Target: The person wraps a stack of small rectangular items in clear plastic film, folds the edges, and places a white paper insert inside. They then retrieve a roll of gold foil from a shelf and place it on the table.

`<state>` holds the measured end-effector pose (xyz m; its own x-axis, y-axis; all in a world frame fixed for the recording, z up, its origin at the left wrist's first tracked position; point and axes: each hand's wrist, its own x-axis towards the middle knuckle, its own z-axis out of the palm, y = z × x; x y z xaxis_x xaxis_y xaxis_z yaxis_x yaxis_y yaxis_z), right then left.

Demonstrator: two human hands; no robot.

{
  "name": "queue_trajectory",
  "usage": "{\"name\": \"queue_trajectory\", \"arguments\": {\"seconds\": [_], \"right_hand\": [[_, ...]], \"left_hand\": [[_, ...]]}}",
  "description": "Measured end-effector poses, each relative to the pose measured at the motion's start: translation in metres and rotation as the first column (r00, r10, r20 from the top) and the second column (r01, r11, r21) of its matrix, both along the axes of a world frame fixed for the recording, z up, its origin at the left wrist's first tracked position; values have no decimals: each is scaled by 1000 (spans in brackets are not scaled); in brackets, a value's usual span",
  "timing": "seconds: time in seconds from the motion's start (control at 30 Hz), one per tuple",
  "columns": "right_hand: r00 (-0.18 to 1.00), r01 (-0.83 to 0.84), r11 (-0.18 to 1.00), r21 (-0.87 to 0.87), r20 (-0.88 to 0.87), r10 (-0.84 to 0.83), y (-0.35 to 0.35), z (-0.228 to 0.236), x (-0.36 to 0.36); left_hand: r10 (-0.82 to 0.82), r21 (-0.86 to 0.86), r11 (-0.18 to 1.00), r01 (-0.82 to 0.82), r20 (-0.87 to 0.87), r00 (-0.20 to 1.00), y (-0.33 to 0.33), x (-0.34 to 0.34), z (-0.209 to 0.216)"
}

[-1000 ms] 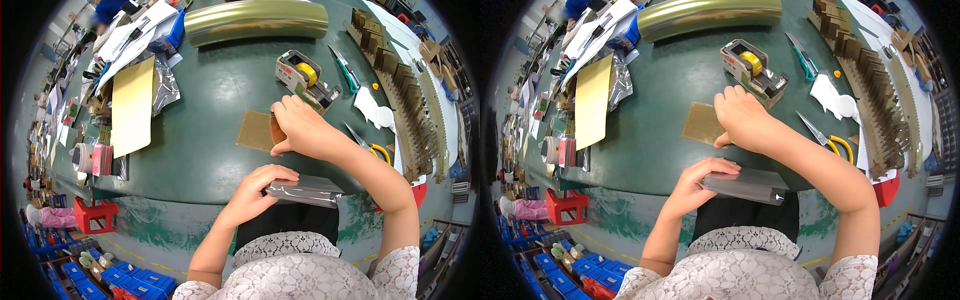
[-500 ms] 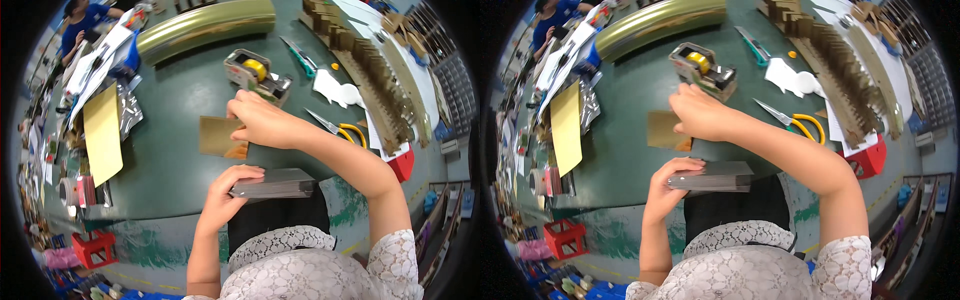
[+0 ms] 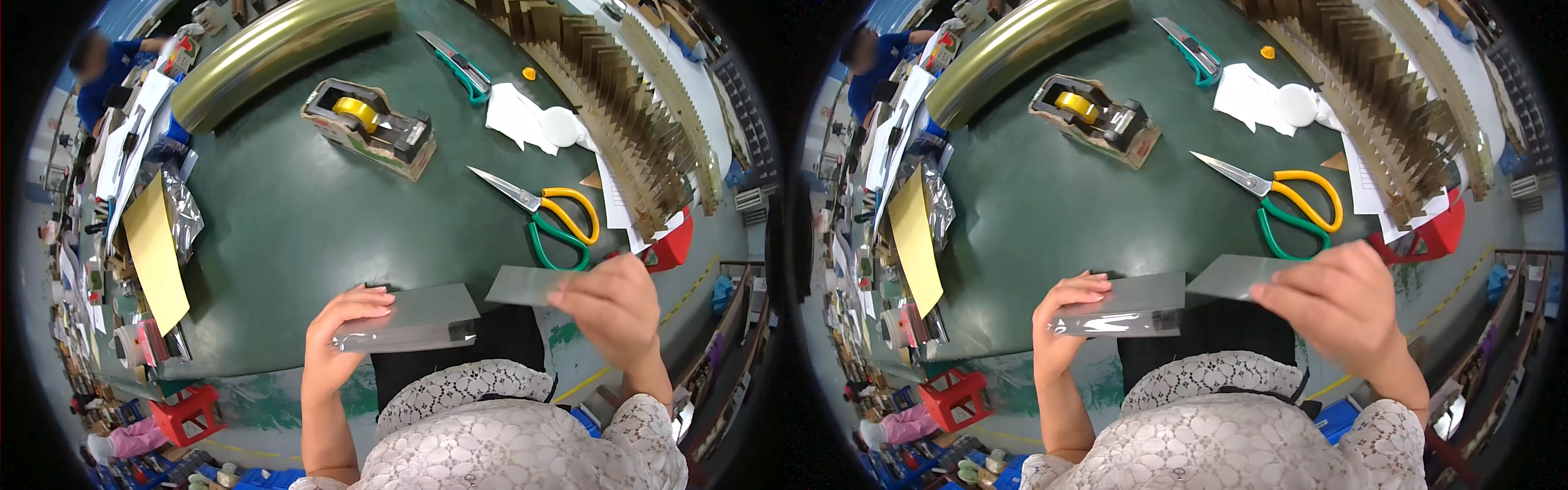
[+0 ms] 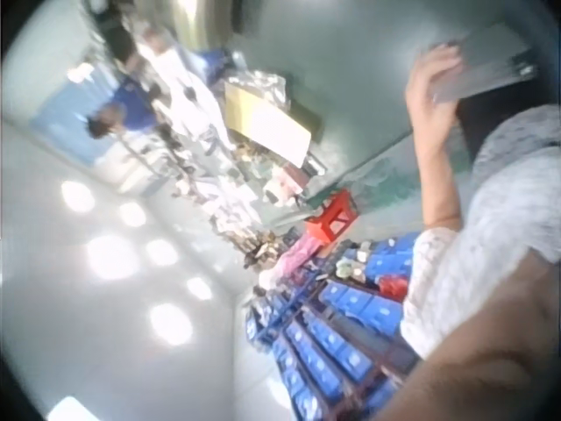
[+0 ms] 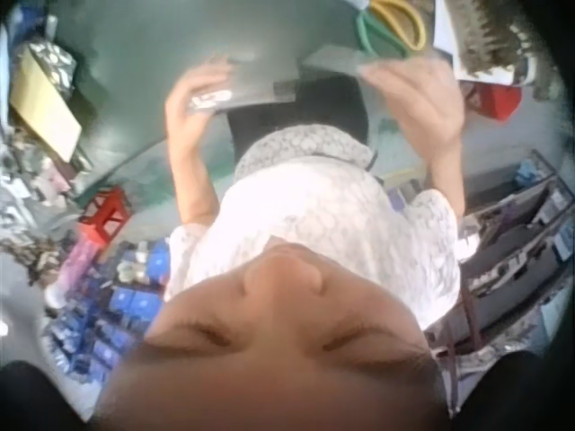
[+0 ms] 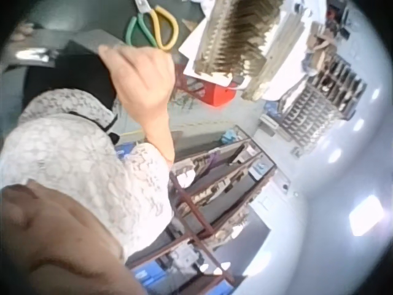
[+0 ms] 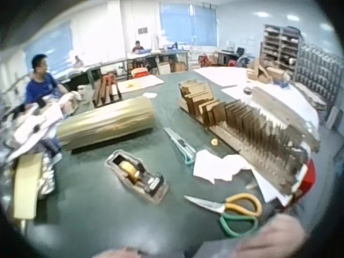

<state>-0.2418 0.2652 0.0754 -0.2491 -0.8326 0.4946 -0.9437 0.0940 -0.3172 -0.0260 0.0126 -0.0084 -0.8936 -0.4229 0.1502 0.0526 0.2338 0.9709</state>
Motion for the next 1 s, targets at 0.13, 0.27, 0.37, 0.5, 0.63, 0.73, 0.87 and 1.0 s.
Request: {"name": "queue_trajectory", "arguments": {"seconds": [0.13,0.27,0.37,0.5,0.63,0.73,0.87,1.0], "right_hand": [[996,-73,994,84,-43,77,5,-12,2],[993,-114,989,96,-27,117,3,-15,-4],[988,-149,986,79,-23,151,0,-16,-10],[979,-200,976,91,-10,202,-5,-13,-17],[971,-238,965,109,44,235,-11,-6,-23],[971,-237,966,100,45,234,-13,-2,-25],[971,-240,963,123,23,239,-15,-1,-23],[970,-243,960,136,10,244,-14,-2,-21]], "left_hand": [[16,-50,999,-16,5,1000,-2,1,-4],[21,-41,999,-20,24,999,-3,2,-6],[25,-43,999,-24,23,999,-2,2,-6],[21,-35,999,-20,21,1000,-3,1,-6],[14,-30,999,-14,1,1000,-3,1,-7],[0,-40,999,0,-1,1000,-3,2,-7],[0,-36,999,-1,-1,1000,-3,2,-6],[-4,-40,999,5,2,1000,-3,1,-6]]}}
